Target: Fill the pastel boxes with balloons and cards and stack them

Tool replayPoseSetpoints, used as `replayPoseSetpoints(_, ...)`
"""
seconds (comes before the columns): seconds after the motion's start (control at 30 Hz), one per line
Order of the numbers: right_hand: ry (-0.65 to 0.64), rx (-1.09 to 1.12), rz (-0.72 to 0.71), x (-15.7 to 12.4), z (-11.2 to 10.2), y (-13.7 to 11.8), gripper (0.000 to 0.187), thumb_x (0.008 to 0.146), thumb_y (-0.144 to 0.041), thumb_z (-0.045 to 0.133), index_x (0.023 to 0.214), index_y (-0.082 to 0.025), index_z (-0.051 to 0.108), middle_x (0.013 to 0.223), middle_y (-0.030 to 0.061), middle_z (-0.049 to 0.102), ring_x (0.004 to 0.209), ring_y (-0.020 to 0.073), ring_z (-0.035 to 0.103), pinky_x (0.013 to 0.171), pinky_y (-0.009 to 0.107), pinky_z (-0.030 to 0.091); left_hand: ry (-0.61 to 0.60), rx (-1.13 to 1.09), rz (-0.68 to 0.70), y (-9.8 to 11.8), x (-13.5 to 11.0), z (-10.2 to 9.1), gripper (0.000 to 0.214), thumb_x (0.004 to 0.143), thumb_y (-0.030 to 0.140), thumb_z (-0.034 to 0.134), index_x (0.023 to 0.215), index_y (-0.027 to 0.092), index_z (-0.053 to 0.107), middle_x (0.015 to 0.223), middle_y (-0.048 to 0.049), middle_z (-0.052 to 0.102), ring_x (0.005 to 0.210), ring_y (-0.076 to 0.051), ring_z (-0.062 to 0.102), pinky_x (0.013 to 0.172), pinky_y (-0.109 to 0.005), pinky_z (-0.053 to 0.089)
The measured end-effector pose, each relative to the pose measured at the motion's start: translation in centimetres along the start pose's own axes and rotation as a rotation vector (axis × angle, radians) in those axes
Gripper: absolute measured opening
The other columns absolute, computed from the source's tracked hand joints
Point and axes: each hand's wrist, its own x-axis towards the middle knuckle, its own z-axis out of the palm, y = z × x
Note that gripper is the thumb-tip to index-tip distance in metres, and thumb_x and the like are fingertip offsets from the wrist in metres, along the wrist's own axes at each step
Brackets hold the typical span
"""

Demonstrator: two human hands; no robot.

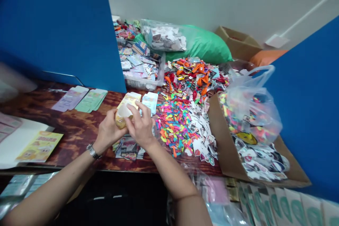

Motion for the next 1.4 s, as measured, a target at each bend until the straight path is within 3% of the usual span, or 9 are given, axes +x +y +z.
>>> replayPoseSetpoints(0.1, 0.037, -0.062, 0.009, -1.7, 0.0, -0.1, 0.030, 0.094, -0.035, 0.054, 0.119, -0.024, 0.065, 0.140, 0.0126, 0.048, 0.126, 0.0280, 0.049, 0.104, 0.046, 0.044, 0.024, -0.118, 0.000, 0.5, -0.8, -0.6, 0.058, 0.078, 0.042, 0.063, 0.126, 0.016, 0.043, 0.108, -0.0113, 0.066, 0.094, -0.026, 0.069, 0.075, -0.034, 0.055)
replayPoseSetpoints(0.27, -0.112, 0.240, 0.000, -2.8, -0.5, -0.7, 0.027, 0.097, -0.031, 0.049, 0.117, -0.026, 0.067, 0.132, 0.0082, 0.057, 0.119, 0.0232, 0.056, 0.101, 0.040, 0.048, 0.027, -0.151, 0.229, 0.4, -1.7, -1.7, 0.069, 0.083, 0.031, 0.062, 0.142, 0.021, 0.029, 0.127, -0.0124, 0.058, 0.108, -0.023, 0.064, 0.087, -0.033, 0.054)
replayPoseSetpoints(0.4, -0.043, 0.449, 0.241, -2.6, -1.1, -0.8, 0.039, 0.099, -0.036, 0.044, 0.136, -0.025, 0.052, 0.123, 0.0068, 0.065, 0.112, 0.0214, 0.062, 0.095, 0.037, 0.052, -0.008, -0.080, 0.350, 0.0, -2.2, -2.0, 0.059, 0.082, 0.031, 0.064, 0.133, 0.023, 0.037, 0.118, -0.0104, 0.059, 0.104, -0.023, 0.062, 0.084, -0.034, 0.053)
replayPoseSetpoints(0.6, -0.162, 0.764, 0.421, -1.2, -1.3, -0.3, 0.020, 0.091, -0.035, 0.058, 0.099, -0.021, 0.070, 0.095, 0.0026, 0.074, 0.087, 0.0192, 0.069, 0.079, 0.032, 0.057, -0.048, -0.035, 0.324, 0.1, -2.7, -2.0, 0.079, 0.082, 0.033, 0.065, 0.147, 0.020, 0.022, 0.122, -0.0130, 0.056, 0.107, -0.025, 0.061, 0.085, -0.034, 0.053)
replayPoseSetpoints(0.77, -0.122, 0.460, 0.314, -1.0, -1.9, -1.2, 0.014, 0.086, -0.023, 0.061, 0.094, -0.023, 0.072, 0.095, 0.0038, 0.074, 0.088, 0.0197, 0.070, 0.080, 0.034, 0.058, -0.096, 0.081, 0.286, 0.4, -2.7, -1.9, 0.092, 0.084, 0.036, 0.060, 0.154, 0.015, 0.004, 0.108, -0.0120, 0.058, 0.094, -0.026, 0.062, 0.077, -0.035, 0.053)
replayPoseSetpoints(0.93, -0.087, 0.322, 0.043, -2.4, -1.2, -2.0, 0.032, 0.095, -0.018, 0.050, 0.120, -0.029, 0.067, 0.120, 0.0026, 0.070, 0.114, 0.0203, 0.064, 0.102, 0.039, 0.051, -0.137, 0.240, 0.300, 1.1, -2.7, -2.2, 0.094, 0.086, 0.039, 0.054, 0.153, 0.010, -0.004, 0.102, -0.0114, 0.056, 0.087, -0.025, 0.060, 0.069, -0.033, 0.051)
replayPoseSetpoints(1.07, 0.013, 0.349, 0.132, -4.0, 0.1, -2.0, 0.047, 0.100, -0.023, 0.042, 0.147, -0.025, 0.041, 0.135, 0.0068, 0.061, 0.125, 0.0207, 0.058, 0.108, 0.041, 0.048, -0.166, 0.271, 0.282, 1.2, -2.6, -2.4, 0.091, 0.088, 0.043, 0.049, 0.153, 0.008, -0.006, 0.103, -0.0115, 0.055, 0.091, -0.025, 0.059, 0.069, -0.032, 0.050)
replayPoseSetpoints(1.17, -0.017, 0.400, 0.170, -4.5, 0.3, -2.0, 0.052, 0.102, -0.022, 0.037, 0.153, -0.026, 0.027, 0.139, 0.0066, 0.058, 0.132, 0.0193, 0.051, 0.111, 0.042, 0.043, -0.169, 0.278, 0.307, 1.0, -2.5, -2.4, 0.094, 0.088, 0.046, 0.049, 0.152, 0.008, -0.006, 0.105, -0.0123, 0.055, 0.091, -0.026, 0.059, 0.070, -0.033, 0.050)
replayPoseSetpoints(1.4, -0.067, 0.674, 0.291, -4.3, 0.3, -1.6, 0.053, 0.100, -0.024, 0.042, 0.151, -0.023, 0.029, 0.144, 0.0120, 0.052, 0.130, 0.0220, 0.053, 0.109, 0.044, 0.045, -0.213, 0.351, 0.334, 1.0, -2.5, -2.8, 0.092, 0.086, 0.043, 0.050, 0.153, 0.007, -0.003, 0.108, -0.0145, 0.055, 0.092, -0.027, 0.056, 0.073, -0.036, 0.049)
